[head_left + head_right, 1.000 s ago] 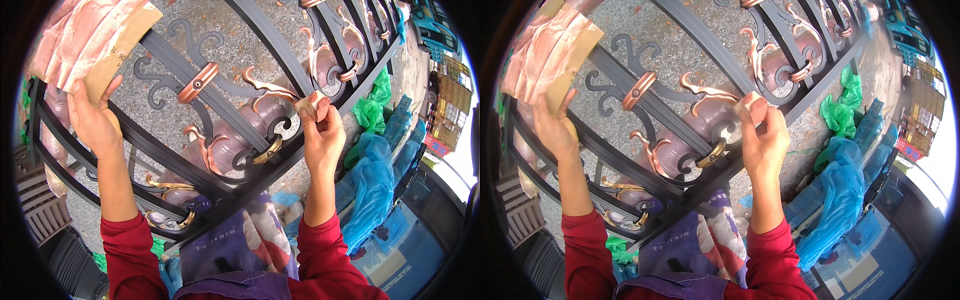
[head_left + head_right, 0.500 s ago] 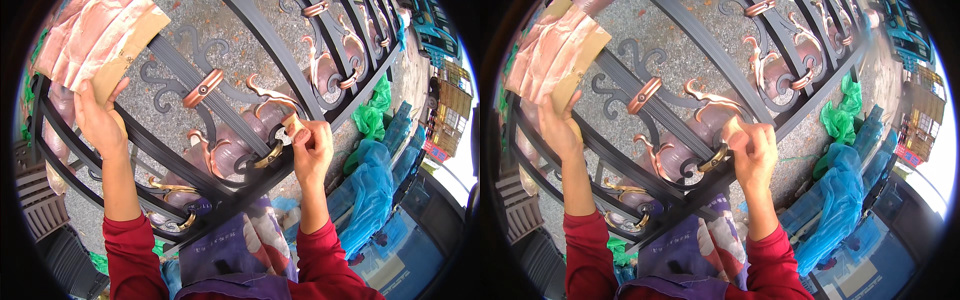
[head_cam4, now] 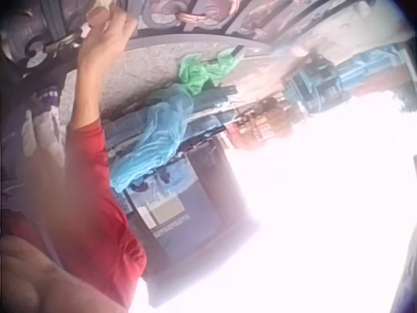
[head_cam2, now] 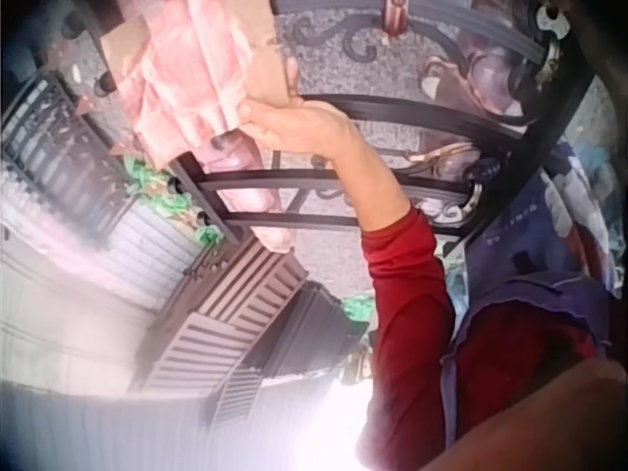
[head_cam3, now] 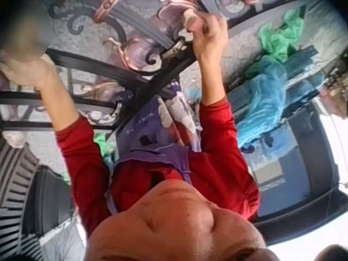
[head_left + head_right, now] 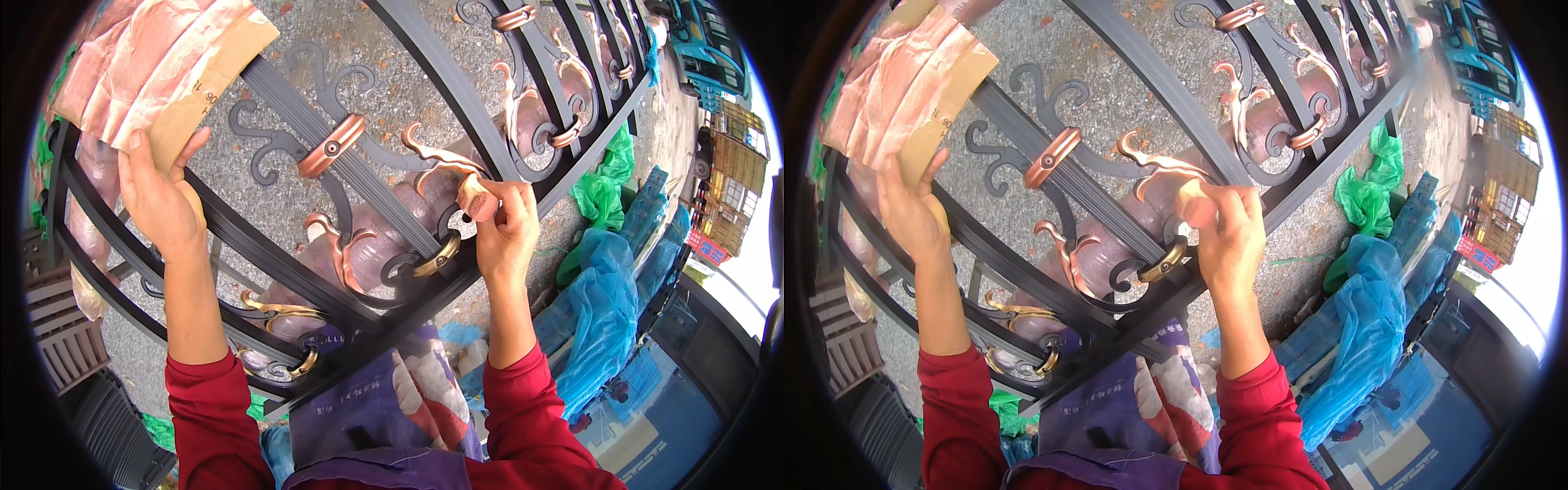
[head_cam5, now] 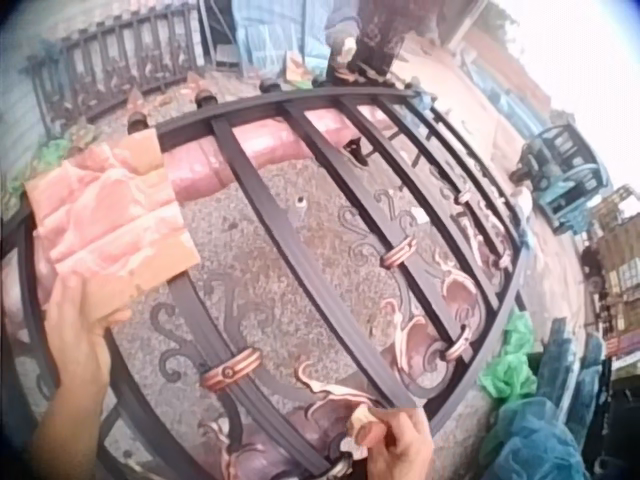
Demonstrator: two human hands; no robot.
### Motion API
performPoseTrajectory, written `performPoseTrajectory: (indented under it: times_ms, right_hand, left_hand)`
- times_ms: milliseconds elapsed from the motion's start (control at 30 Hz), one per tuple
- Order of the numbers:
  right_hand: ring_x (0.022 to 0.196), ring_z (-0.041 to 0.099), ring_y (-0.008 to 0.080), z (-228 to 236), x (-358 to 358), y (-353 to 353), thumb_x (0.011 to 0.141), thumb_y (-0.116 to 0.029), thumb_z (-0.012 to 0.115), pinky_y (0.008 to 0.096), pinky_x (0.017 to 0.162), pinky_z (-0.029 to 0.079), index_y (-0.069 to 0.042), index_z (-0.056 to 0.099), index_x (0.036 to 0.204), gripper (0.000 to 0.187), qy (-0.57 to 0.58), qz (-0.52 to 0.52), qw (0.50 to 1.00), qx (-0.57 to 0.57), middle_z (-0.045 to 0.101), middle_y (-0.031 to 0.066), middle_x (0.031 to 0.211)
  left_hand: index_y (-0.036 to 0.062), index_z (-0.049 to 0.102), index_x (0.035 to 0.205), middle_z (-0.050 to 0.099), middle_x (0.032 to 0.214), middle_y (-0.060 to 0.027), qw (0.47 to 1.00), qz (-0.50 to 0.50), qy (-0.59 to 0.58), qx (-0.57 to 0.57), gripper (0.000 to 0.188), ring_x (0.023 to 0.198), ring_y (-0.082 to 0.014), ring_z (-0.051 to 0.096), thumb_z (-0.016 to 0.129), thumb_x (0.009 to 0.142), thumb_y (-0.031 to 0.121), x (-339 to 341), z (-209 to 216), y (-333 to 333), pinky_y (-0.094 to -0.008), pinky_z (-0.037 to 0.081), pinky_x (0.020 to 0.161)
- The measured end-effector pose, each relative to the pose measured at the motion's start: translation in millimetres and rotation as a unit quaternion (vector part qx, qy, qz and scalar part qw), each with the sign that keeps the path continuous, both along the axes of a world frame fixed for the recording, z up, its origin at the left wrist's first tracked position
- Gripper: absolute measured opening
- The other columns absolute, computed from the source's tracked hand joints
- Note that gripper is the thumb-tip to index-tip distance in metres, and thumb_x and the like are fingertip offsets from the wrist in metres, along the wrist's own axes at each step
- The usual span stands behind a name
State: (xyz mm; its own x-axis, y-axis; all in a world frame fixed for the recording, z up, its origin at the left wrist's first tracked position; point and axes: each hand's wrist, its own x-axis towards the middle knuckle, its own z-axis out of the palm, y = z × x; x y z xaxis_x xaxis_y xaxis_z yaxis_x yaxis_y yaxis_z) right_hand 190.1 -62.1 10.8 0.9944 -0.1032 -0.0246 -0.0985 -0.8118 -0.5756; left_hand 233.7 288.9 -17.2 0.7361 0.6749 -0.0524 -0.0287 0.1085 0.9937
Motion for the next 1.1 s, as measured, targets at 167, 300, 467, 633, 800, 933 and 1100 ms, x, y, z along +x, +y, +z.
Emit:
performPoseTrajectory:
  times_ms: [167, 300, 467, 633, 800, 933, 1100]
  right_hand:
    - [0.078, 0.057, 0.0124, 10, -12, -3, 0.086, 0.002, 0.072, 0.0240, 0.064, 0.045, -0.003, 0.073, 0.103, 0.018, -0.025, -0.033, 0.999, 0.002, 0.059, 0.0058, 0.094]
    - [0.080, 0.061, 0.0202, 6, -14, 3, 0.084, 0.002, 0.072, 0.0283, 0.069, 0.050, -0.006, 0.073, 0.110, 0.027, 0.007, -0.015, 1.000, 0.016, 0.059, 0.0085, 0.094]
    - [0.078, 0.059, 0.0163, 5, -4, -2, 0.090, -0.003, 0.071, 0.0272, 0.063, 0.047, -0.004, 0.071, 0.104, 0.014, -0.037, -0.044, 0.998, 0.001, 0.060, 0.0071, 0.094]
    - [0.075, 0.057, 0.0127, 8, -20, -7, 0.091, -0.008, 0.072, 0.0239, 0.060, 0.044, -0.005, 0.073, 0.107, 0.016, -0.054, -0.029, 0.998, 0.015, 0.060, 0.0062, 0.097]
    - [0.085, 0.061, 0.0204, -3, 4, 20, 0.080, 0.007, 0.068, 0.0296, 0.069, 0.049, -0.006, 0.072, 0.106, 0.029, -0.012, 0.027, 0.998, 0.053, 0.062, 0.0084, 0.098]
    - [0.081, 0.062, 0.0216, -4, 11, 16, 0.089, -0.003, 0.070, 0.0297, 0.070, 0.049, -0.005, 0.071, 0.105, 0.016, -0.047, -0.027, 0.998, 0.043, 0.063, 0.0100, 0.095]
    - [0.080, 0.061, 0.0181, -1, 8, 28, 0.093, -0.005, 0.068, 0.0281, 0.067, 0.048, -0.003, 0.071, 0.104, 0.011, -0.055, 0.042, 0.997, 0.041, 0.063, 0.0088, 0.096]
  left_hand:
    - [-0.0073, 0.052, 0.123, 0.064, 0.116, -0.0180, 1.000, -0.003, -0.005, 0.006, 0.037, 0.102, -0.0274, 0.069, 0.048, 0.107, 0.026, -1, 0, 2, -0.0452, 0.065, 0.079]
    - [-0.0073, 0.052, 0.123, 0.064, 0.116, -0.0179, 1.000, 0.000, -0.004, 0.001, 0.037, 0.103, -0.0277, 0.069, 0.048, 0.107, 0.026, 0, 1, 0, -0.0454, 0.065, 0.079]
    - [-0.0071, 0.052, 0.123, 0.064, 0.116, -0.0177, 1.000, 0.002, -0.002, 0.003, 0.036, 0.103, -0.0281, 0.069, 0.048, 0.107, 0.025, 0, 0, -2, -0.0456, 0.065, 0.079]
    - [-0.0064, 0.052, 0.123, 0.065, 0.115, -0.0172, 1.000, 0.007, -0.006, -0.007, 0.034, 0.103, -0.0276, 0.069, 0.048, 0.107, 0.024, -1, 0, 0, -0.0458, 0.065, 0.078]
    - [-0.0072, 0.053, 0.121, 0.063, 0.117, -0.0170, 1.000, -0.003, -0.006, -0.019, 0.035, 0.106, -0.0270, 0.067, 0.049, 0.107, 0.024, -1, 2, -2, -0.0451, 0.064, 0.083]
    - [-0.0055, 0.053, 0.121, 0.065, 0.115, -0.0171, 1.000, 0.001, -0.014, -0.007, 0.032, 0.103, -0.0272, 0.069, 0.047, 0.107, 0.023, 0, 3, -3, -0.0453, 0.065, 0.078]
    - [-0.0077, 0.051, 0.127, 0.062, 0.120, -0.0167, 0.999, -0.026, -0.008, -0.018, 0.038, 0.109, -0.0266, 0.066, 0.049, 0.107, 0.025, -3, 2, 1, -0.0449, 0.063, 0.085]
